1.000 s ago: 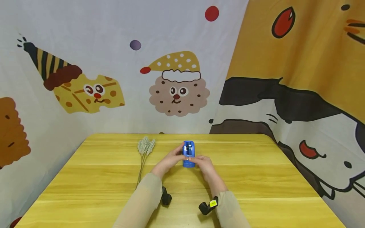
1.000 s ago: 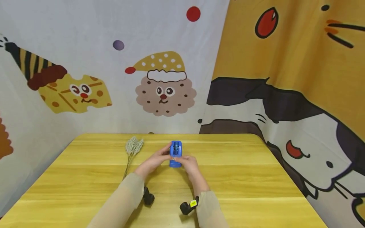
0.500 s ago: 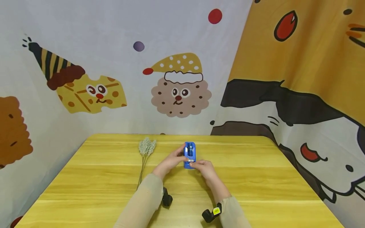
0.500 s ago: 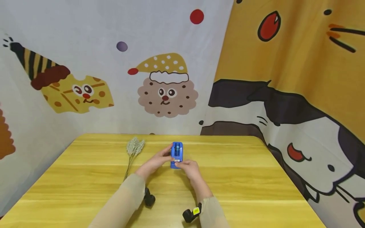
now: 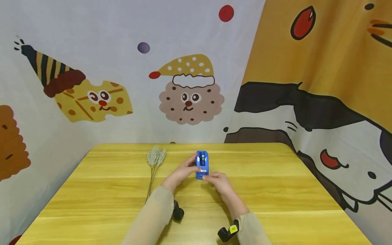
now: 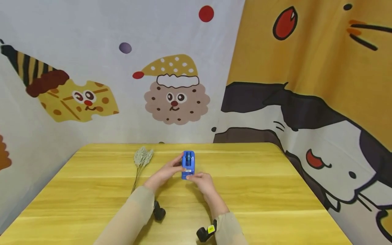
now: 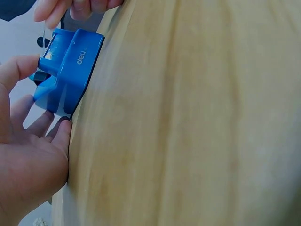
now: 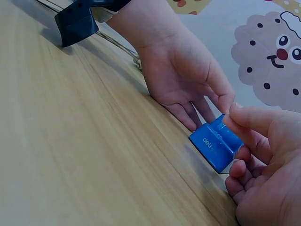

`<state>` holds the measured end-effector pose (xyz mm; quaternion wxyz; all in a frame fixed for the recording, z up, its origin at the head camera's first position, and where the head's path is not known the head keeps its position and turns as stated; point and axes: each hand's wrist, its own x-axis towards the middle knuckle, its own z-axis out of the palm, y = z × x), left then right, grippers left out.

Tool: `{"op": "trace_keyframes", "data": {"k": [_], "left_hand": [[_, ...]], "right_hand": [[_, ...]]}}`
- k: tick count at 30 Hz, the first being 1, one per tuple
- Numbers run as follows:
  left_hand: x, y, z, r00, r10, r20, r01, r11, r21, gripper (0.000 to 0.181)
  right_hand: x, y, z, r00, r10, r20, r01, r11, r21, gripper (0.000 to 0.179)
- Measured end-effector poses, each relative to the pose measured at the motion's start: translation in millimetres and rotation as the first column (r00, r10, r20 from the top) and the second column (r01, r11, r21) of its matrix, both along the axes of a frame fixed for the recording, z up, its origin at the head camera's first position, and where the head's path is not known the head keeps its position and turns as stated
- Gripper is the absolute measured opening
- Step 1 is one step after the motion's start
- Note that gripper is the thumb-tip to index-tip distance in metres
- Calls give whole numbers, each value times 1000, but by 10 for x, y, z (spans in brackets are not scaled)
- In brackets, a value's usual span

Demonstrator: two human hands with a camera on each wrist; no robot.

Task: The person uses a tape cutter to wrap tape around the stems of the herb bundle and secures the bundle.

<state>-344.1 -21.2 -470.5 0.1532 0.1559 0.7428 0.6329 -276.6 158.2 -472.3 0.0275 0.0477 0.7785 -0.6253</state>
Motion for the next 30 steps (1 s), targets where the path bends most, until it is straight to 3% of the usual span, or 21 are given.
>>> {"op": "trace_keyframes", "data": {"k": [30], "left_hand": [[7,1,7,1000,-2,16,2,1000,-2,80]], "right_hand": [[162,0,4,999,32,-17,-32,999,-6,28]]}}
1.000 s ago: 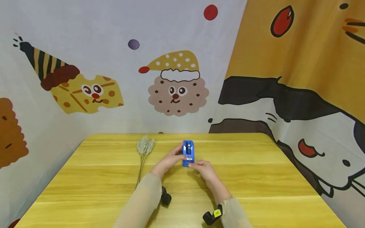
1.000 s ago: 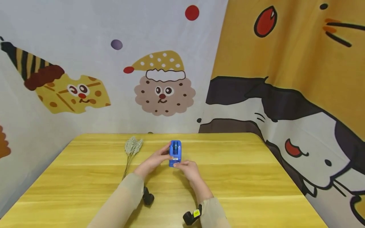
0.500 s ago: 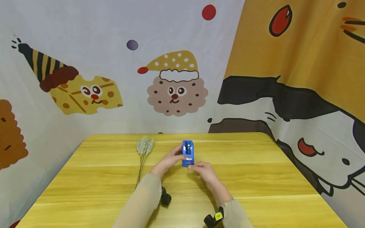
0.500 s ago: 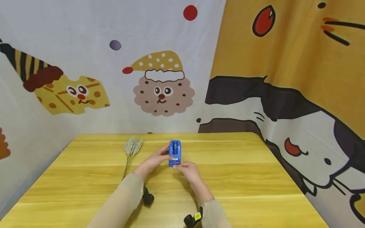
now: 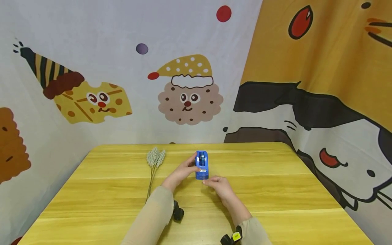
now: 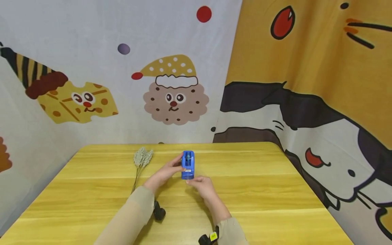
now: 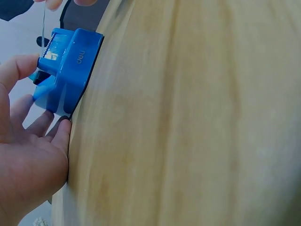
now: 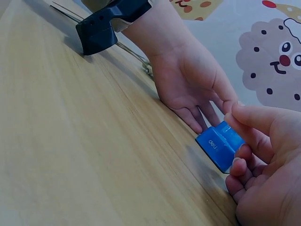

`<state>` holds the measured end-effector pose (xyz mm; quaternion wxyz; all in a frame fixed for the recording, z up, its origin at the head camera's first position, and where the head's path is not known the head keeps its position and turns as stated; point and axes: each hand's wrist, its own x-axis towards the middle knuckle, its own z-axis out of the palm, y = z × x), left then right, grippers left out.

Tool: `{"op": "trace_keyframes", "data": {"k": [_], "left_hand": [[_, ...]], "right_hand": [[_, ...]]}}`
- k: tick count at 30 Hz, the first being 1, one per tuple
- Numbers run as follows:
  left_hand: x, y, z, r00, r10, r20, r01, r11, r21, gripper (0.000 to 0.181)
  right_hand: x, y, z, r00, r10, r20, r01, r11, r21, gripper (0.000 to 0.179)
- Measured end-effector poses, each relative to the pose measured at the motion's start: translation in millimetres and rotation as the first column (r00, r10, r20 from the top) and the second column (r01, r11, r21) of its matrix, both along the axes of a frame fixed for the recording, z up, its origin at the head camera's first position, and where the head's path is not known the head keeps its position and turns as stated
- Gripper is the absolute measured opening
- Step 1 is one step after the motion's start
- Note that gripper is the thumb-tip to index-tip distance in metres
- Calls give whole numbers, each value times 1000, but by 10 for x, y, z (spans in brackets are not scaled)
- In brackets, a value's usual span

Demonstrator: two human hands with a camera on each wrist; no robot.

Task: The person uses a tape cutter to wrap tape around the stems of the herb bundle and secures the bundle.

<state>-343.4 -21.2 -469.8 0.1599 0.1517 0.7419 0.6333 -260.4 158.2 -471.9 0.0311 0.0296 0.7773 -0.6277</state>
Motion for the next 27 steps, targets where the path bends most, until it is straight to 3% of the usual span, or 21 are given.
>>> {"op": "trace_keyframes", "data": {"k": [8,27], "left_hand": [[0,4,-9,1000,3,2,-3,1000,7,81],[39,1,38,1000,9,0,-9,1000,-9,81]], "right_hand": [[91,3,34,1000,3,-8,-2,999,32,25],[225,14,29,999,35,-2,-35,999,-16,25]]}}
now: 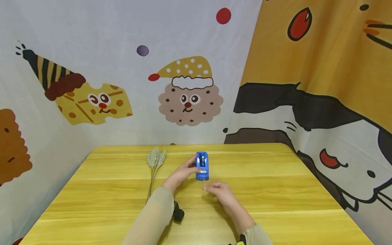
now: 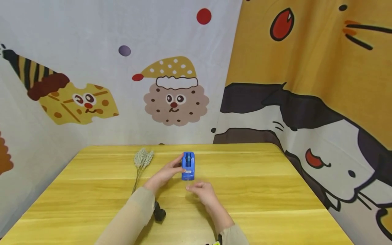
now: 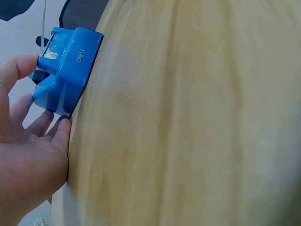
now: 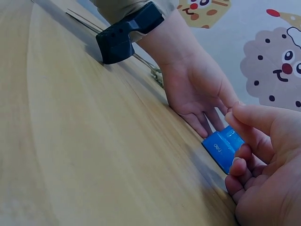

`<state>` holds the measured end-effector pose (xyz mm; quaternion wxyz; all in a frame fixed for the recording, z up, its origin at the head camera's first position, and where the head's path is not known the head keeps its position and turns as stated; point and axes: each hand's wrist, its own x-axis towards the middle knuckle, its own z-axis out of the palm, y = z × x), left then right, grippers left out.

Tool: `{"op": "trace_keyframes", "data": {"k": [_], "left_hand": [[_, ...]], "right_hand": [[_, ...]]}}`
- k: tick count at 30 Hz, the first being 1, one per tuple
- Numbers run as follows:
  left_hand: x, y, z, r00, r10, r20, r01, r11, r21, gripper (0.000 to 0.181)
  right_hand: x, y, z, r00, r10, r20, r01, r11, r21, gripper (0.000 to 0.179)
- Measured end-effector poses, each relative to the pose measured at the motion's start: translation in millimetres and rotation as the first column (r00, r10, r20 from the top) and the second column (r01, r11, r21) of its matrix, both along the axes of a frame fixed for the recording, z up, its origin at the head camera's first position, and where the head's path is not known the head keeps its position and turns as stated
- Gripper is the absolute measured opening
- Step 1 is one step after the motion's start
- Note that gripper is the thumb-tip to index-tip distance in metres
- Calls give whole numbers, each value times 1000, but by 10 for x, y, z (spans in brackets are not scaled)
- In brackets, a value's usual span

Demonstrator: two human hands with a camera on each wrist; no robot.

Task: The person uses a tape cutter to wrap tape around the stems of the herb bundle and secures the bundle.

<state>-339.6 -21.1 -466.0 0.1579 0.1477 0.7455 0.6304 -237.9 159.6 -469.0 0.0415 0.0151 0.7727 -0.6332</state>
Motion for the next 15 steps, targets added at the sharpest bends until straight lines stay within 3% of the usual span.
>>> {"op": "trace_keyframes", "data": {"k": [15], "left_hand": [[-12,-2,-12,1000,5,-12,-5,1000,-5,82]], "right_hand": [[76,-4,8,999,33,-19,-32,999,38,26]]}}
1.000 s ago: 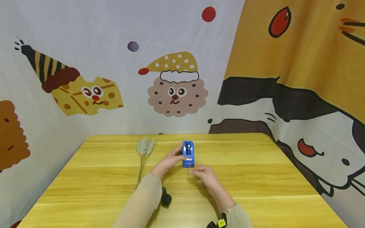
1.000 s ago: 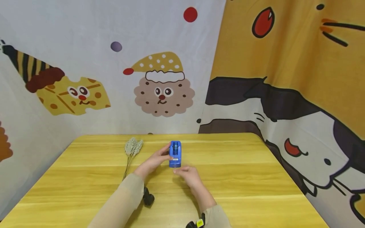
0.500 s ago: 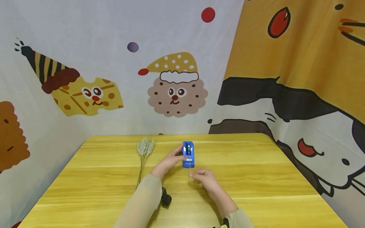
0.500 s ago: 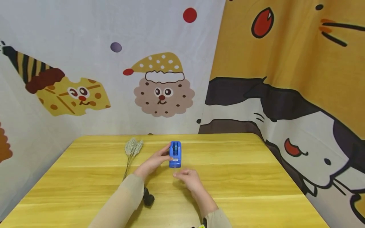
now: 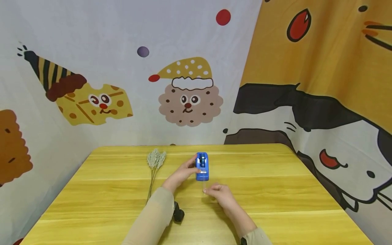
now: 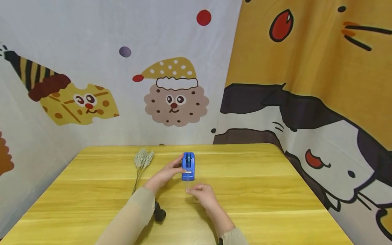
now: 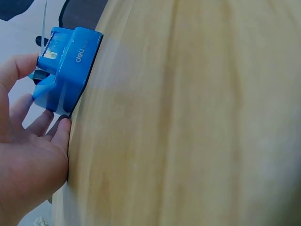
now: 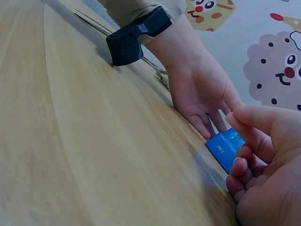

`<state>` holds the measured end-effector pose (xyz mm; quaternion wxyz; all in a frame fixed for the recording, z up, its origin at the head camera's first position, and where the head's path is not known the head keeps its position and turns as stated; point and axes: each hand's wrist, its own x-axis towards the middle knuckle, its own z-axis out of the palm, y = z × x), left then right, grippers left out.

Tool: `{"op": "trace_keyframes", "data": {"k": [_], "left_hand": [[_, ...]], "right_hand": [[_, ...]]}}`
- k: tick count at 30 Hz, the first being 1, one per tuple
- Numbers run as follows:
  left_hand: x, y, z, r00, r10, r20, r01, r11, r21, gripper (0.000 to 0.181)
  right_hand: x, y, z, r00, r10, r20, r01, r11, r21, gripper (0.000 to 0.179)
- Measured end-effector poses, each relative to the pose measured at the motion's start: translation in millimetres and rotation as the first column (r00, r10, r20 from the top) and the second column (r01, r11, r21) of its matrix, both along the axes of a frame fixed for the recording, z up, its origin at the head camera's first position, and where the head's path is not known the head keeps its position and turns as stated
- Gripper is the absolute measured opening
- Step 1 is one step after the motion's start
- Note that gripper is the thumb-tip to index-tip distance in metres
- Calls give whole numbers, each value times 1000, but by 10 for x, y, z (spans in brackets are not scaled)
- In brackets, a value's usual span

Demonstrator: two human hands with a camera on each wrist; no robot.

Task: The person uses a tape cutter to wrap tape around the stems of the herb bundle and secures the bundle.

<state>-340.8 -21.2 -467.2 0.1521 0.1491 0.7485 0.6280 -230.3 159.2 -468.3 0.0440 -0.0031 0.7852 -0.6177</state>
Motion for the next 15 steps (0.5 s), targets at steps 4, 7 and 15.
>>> {"op": "trace_keyframes", "data": {"k": [4,7,15], "left_hand": [[-9,-9,-9,1000,-9,6,9,1000,0,83],[-21,-18,-9,1000,-12,10,12,1000,6,83],[-36,-12,-26,1000,-20,9,20,1000,11,82]], "right_hand": [[24,-1,-2,1000,-1,-5,1,1000,12,26],[33,-5,-14,1000,2,-16,-1,1000,15,27],[88,-19,52,1000,18,-18,-18,1000,2,26]]}}
